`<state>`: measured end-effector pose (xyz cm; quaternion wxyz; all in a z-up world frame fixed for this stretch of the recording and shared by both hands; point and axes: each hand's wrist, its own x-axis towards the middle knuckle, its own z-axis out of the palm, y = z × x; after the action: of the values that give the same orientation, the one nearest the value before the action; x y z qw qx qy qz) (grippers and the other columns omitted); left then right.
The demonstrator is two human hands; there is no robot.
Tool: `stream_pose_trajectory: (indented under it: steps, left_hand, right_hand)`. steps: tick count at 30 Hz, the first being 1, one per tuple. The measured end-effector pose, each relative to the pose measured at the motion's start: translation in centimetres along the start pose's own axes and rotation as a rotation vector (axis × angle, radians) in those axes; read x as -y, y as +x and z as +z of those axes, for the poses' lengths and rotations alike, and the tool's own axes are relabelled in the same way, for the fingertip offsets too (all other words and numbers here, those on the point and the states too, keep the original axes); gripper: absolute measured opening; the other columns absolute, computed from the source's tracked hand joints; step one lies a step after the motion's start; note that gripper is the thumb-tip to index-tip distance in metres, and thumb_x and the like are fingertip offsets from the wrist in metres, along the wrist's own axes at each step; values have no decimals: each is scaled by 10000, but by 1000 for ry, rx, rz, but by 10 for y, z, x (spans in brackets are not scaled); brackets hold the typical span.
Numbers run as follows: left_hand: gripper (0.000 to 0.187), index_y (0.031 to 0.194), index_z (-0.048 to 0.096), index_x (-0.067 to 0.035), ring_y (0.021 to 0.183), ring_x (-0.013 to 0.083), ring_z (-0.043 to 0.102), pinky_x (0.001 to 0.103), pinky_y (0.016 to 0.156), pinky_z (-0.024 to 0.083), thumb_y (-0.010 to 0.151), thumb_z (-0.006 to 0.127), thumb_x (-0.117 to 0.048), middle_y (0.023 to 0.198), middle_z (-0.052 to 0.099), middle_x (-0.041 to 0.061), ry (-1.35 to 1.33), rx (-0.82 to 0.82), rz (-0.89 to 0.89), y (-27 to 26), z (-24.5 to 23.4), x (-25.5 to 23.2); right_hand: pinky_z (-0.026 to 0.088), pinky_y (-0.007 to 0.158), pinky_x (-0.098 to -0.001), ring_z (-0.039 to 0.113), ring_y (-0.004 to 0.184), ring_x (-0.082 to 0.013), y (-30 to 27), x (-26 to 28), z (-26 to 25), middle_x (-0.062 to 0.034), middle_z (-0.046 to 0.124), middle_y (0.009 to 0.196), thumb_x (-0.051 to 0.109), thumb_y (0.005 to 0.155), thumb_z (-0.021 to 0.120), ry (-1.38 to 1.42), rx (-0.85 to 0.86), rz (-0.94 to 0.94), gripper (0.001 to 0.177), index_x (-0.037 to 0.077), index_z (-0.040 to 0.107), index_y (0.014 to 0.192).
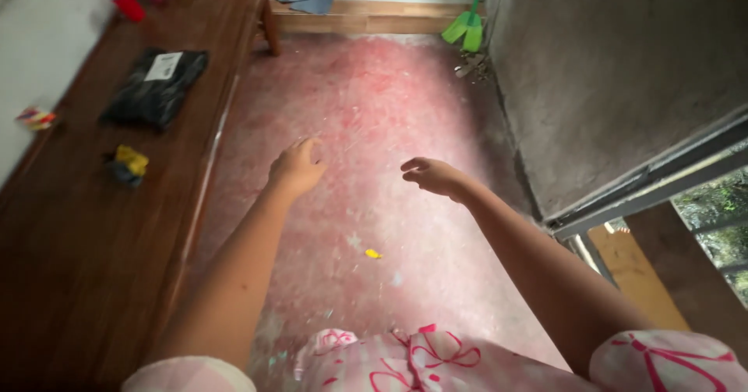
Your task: Sweeping dust and debris into a dustpan on a balcony.
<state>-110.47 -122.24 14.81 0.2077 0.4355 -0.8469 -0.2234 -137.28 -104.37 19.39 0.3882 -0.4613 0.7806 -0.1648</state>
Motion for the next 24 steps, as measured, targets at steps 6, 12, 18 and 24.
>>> stream_pose_trajectory:
  steps: [6, 12, 18, 24]
  left_hand:
    - [538, 1349, 597, -204, 1268, 331, 593, 468, 1022, 490, 842, 706, -348, 1370, 638, 101, -75, 61, -3, 162, 32, -2]
    - [572, 1343, 589, -203, 1266, 335, 595, 461, 1022, 498, 822, 717, -400, 1394, 623, 107, -101, 112, 41, 360, 44, 1]
    - [575, 1345, 590, -194, 1297, 367, 543, 484, 1031, 460, 811, 723, -360, 1396, 586, 150, -75, 144, 152, 561, 52, 14]
    - [534, 1317, 623, -146, 1279, 375, 579, 451, 1068, 472, 822, 705, -328, 1353, 627, 193, -157, 125, 275, 719, 69, 1]
  right_hand:
    - [530, 999, -388, 699, 1148, -217, 146, -17, -80, -57, 739, 1287, 330, 936, 654, -71, -23, -121, 385, 184, 719, 1286]
    - [519, 998, -403, 656, 1187, -238, 280, 8, -164, -56, 711, 1303, 335, 945, 644, -113, -97, -38, 360, 199, 718, 1270]
    - [518, 1006, -365, 670, 1185, -224, 404, 43, -257, -62, 729, 1281, 329, 939, 647, -110, -212, -69, 348, 198, 729, 1250]
    - [510, 1007, -366, 655, 1193, -224, 500, 80, -354, -53, 709, 1296, 328, 921, 651, -32, -287, 27, 369, 206, 719, 1263]
